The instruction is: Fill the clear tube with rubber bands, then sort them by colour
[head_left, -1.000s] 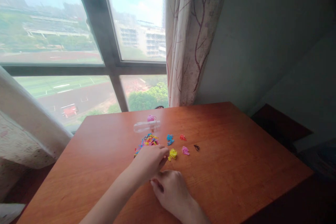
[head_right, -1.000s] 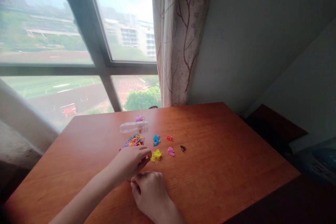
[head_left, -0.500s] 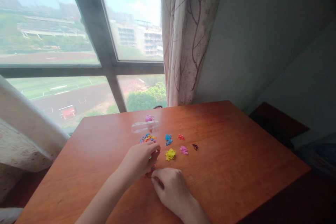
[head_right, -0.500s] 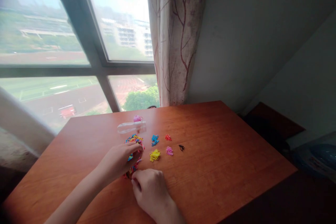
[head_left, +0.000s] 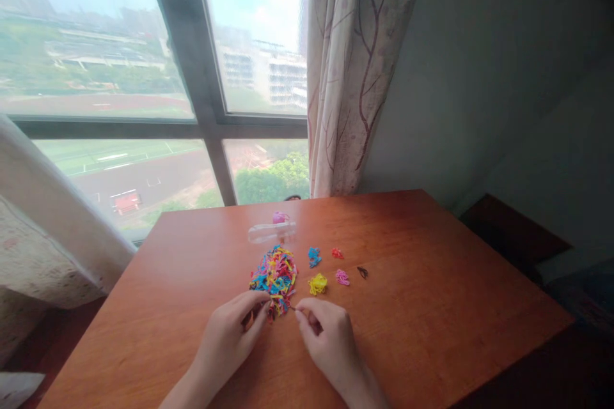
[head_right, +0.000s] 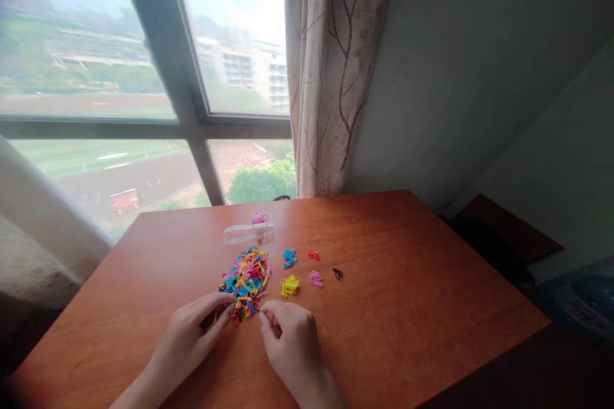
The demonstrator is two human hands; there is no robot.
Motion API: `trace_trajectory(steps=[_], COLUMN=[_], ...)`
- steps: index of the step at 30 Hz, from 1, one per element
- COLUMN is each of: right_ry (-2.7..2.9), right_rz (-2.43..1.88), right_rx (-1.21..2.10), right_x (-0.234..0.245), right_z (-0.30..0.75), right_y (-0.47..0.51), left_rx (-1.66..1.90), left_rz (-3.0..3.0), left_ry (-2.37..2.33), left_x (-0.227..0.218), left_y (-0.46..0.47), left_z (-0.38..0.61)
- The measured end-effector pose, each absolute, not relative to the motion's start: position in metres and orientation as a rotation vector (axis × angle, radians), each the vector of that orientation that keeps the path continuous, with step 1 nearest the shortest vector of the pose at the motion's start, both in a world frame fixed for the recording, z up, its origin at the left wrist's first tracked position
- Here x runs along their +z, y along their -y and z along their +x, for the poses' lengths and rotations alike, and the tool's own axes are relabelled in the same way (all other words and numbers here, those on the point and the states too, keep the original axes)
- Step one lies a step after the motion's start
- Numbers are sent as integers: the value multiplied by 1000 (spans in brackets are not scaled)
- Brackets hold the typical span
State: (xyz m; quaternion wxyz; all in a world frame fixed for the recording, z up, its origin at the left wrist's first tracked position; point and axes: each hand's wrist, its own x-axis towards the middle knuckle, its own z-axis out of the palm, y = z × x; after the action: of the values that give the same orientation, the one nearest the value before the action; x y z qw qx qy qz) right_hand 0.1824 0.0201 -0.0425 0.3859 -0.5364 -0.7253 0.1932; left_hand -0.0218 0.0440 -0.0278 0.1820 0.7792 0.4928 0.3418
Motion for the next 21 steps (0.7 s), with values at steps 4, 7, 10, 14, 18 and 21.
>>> trace_trajectory(steps=[4,7,10,14,18,21], right_ry=[1766,1737,1687,1618,1624,1624], right_rz=[-1424,-1508,-1650,-1802,-1877,-1906], right_rx=[471,380,230,77,52,55], right_x=[-48,-52,-56,-62,-67,-69], right_z=[204,234,269,300,309,309], right_y=[-25,-34,-46,-56,-56,-55], left_rx=[911,853,818,823,842,837], left_rz=[2229,2245,2250,2272,2289,2296], left_ry=[-1403,-1433,-1450,-1431,-1434,-1449], left_x=[-29,-29,-29,-32,-31,-28], left_y=[-44,-43,-43,-43,-43,-43], left_z=[-24,-26,-27,-26,-27,-27])
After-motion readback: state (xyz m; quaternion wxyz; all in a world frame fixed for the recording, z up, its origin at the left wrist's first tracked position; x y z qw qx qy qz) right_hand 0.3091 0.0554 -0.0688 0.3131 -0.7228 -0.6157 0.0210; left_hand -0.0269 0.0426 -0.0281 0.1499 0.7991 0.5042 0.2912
